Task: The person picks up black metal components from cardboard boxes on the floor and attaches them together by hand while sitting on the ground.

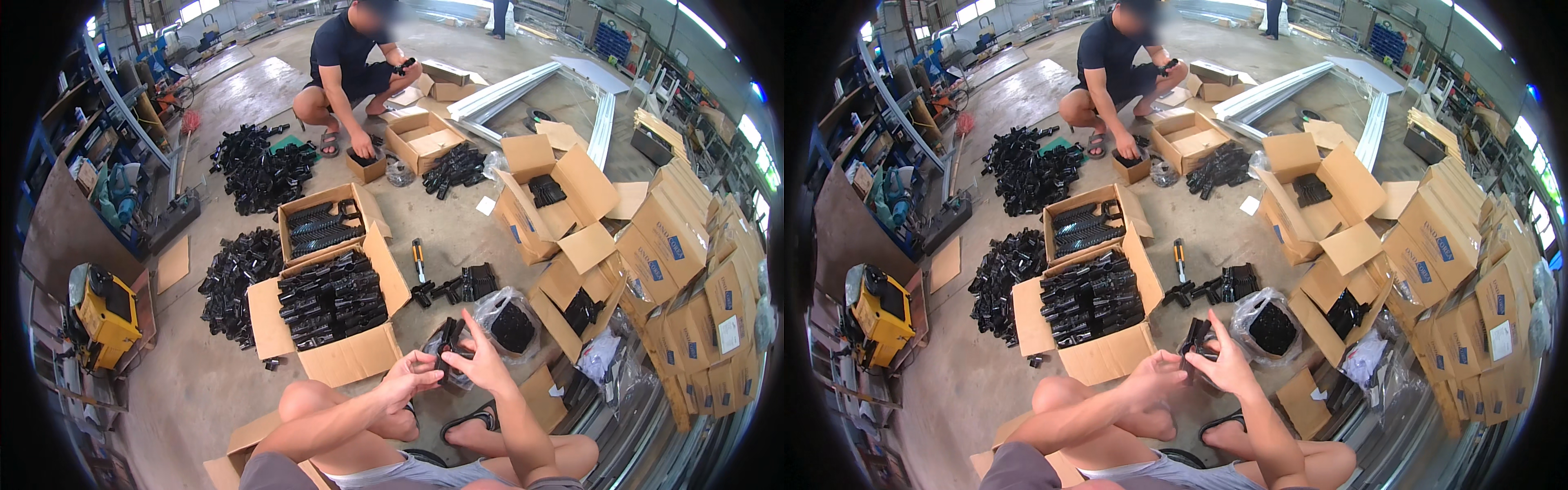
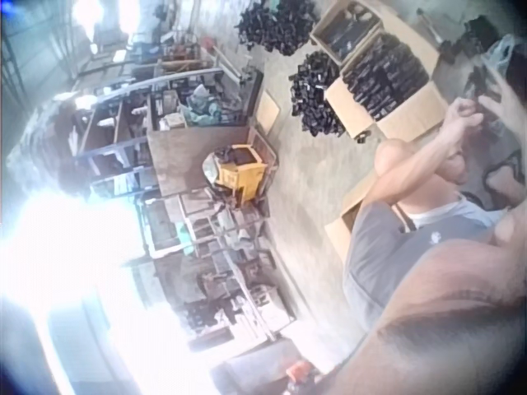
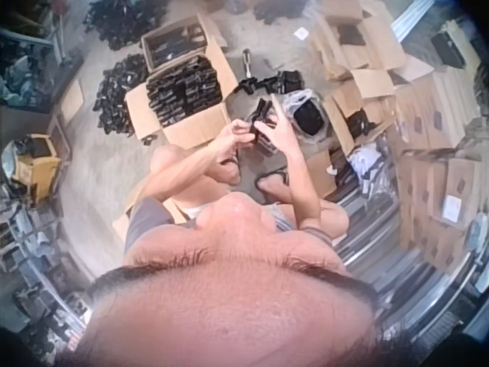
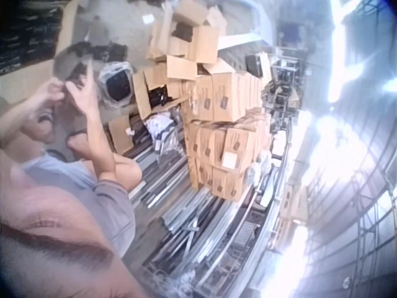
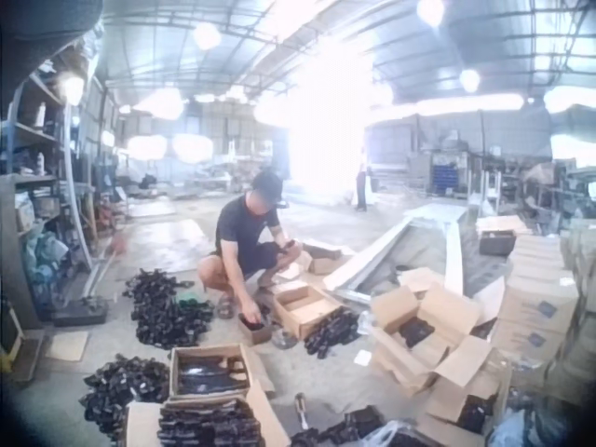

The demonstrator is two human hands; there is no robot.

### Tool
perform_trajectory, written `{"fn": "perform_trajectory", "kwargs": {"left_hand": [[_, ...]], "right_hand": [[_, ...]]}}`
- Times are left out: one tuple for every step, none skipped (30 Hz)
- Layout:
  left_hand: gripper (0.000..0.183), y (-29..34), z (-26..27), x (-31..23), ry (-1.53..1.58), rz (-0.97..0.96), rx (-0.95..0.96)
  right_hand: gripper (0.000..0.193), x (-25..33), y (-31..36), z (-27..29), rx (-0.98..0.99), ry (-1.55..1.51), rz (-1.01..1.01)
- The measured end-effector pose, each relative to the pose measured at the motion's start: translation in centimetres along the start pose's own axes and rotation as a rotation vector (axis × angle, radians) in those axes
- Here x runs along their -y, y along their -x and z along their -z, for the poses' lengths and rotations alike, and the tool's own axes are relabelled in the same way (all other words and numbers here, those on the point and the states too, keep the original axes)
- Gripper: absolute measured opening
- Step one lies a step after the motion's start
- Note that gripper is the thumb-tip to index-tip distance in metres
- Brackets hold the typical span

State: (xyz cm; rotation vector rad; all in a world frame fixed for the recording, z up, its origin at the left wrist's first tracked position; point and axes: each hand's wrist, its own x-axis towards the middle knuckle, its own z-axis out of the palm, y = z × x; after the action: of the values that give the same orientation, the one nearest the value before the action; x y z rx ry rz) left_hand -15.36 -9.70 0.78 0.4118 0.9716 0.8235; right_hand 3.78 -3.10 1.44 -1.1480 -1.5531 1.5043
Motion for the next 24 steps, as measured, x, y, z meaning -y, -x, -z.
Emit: {"fn": "perform_trajectory", "kwargs": {"left_hand": [[0.036, -0.2, 0.2, 0.0, 0.057, -0.028, 0.015], [0.036, -0.2, 0.5, -0.2, 0.112, -0.062, 0.025], [0.036, 0.0, 0.7, -0.4, 0.115, -0.062, 0.013], [0.035, 0.2, 1.0, -0.6, 0.164, -0.096, 0.020], [0.034, 0.2, 0.9, -1.0, 0.210, -0.133, 0.039], [0.032, 0.5, 0.6, -1.8, 0.207, -0.174, 0.048], [0.032, 0.3, 0.5, -2.2, 0.201, -0.182, 0.056], [0.034, 0.1, 0.5, -2.5, 0.220, -0.217, 0.052], [0.035, 0.0, 0.5, -2.7, 0.242, -0.250, 0.045], [0.035, -0.2, 0.5, -3.0, 0.239, -0.258, 0.052], [0.036, 0.0, 0.9, -3.0, 0.244, -0.275, 0.023], [0.036, 0.3, 1.2, -3.1, 0.246, -0.297, -0.009], [0.036, 0.7, 1.3, -3.2, 0.243, -0.308, -0.016], [0.037, 1.1, 1.5, -3.4, 0.260, -0.298, -0.041], [0.037, 1.1, 1.3, -3.7, 0.276, -0.281, -0.055], [0.036, 0.9, 1.1, -4.0, 0.252, -0.288, -0.074], [0.036, 1.0, 1.1, -4.2, 0.251, -0.292, -0.079], [0.034, 1.1, 1.1, -4.4, 0.278, -0.285, -0.091], [0.032, 1.2, 1.1, -4.6, 0.306, -0.279, -0.105], [0.033, 1.1, 0.9, -4.6, 0.302, -0.259, -0.120], [0.033, 1.0, 0.7, -4.6, 0.300, -0.261, -0.115], [0.034, 0.9, 0.6, -4.6, 0.293, -0.247, -0.133], [0.035, 0.9, 0.6, -4.8, 0.283, -0.241, -0.155], [0.035, 1.4, 0.1, -5.1, 0.234, -0.213, -0.184]], "right_hand": [[0.097, -0.2, -0.3, 0.1, 0.001, 0.038, 0.069], [0.095, 1.1, -0.5, 0.4, 0.034, -0.069, -0.041], [0.083, 0.7, -0.8, 0.6, 0.026, -0.301, 0.003], [0.071, 0.1, -1.2, 0.6, -0.092, -0.427, -0.058], [0.061, -0.5, -1.8, 1.1, -0.220, -0.543, -0.112], [0.047, -3.1, -2.8, 2.0, -0.366, -0.355, -0.154], [0.039, -7.2, -3.8, 3.0, -0.513, -0.164, -0.192], [0.032, -11.3, -4.2, 4.3, -0.516, 0.155, -0.236], [0.029, -15.2, -4.0, 5.1, -0.510, 0.474, -0.282], [0.026, -18.2, -3.7, 5.0, -0.466, 0.656, -0.363], [0.024, -20.3, -3.1, 4.4, -0.406, 0.834, -0.446], [0.021, -20.7, -2.5, 3.4, -0.361, 0.882, -0.465], [0.019, -21.0, -2.1, 2.6, -0.319, 0.930, -0.483], [0.019, -21.5, -2.3, 1.8, -0.313, 0.926, -0.465], [0.020, -22.3, -2.3, 1.7, -0.262, 1.011, -0.487], [0.022, -23.0, -2.8, 1.8, -0.209, 1.096, -0.508], [0.022, -23.1, -3.0, 1.4, -0.205, 1.094, -0.504], [0.025, -23.2, -3.3, 0.9, -0.188, 1.115, -0.544], [0.028, -23.3, -3.6, 0.5, -0.169, 1.136, -0.583], [0.028, -23.6, -3.8, 0.8, -0.175, 1.136, -0.582], [0.028, -23.9, -3.9, 1.1, -0.179, 1.172, -0.554], [0.028, -24.2, -3.9, 1.3, -0.183, 1.207, -0.527], [0.028, -24.0, -3.9, 0.8, -0.186, 1.204, -0.516], [0.026, -23.6, -3.5, 0.5, -0.264, 1.342, -0.301]]}}
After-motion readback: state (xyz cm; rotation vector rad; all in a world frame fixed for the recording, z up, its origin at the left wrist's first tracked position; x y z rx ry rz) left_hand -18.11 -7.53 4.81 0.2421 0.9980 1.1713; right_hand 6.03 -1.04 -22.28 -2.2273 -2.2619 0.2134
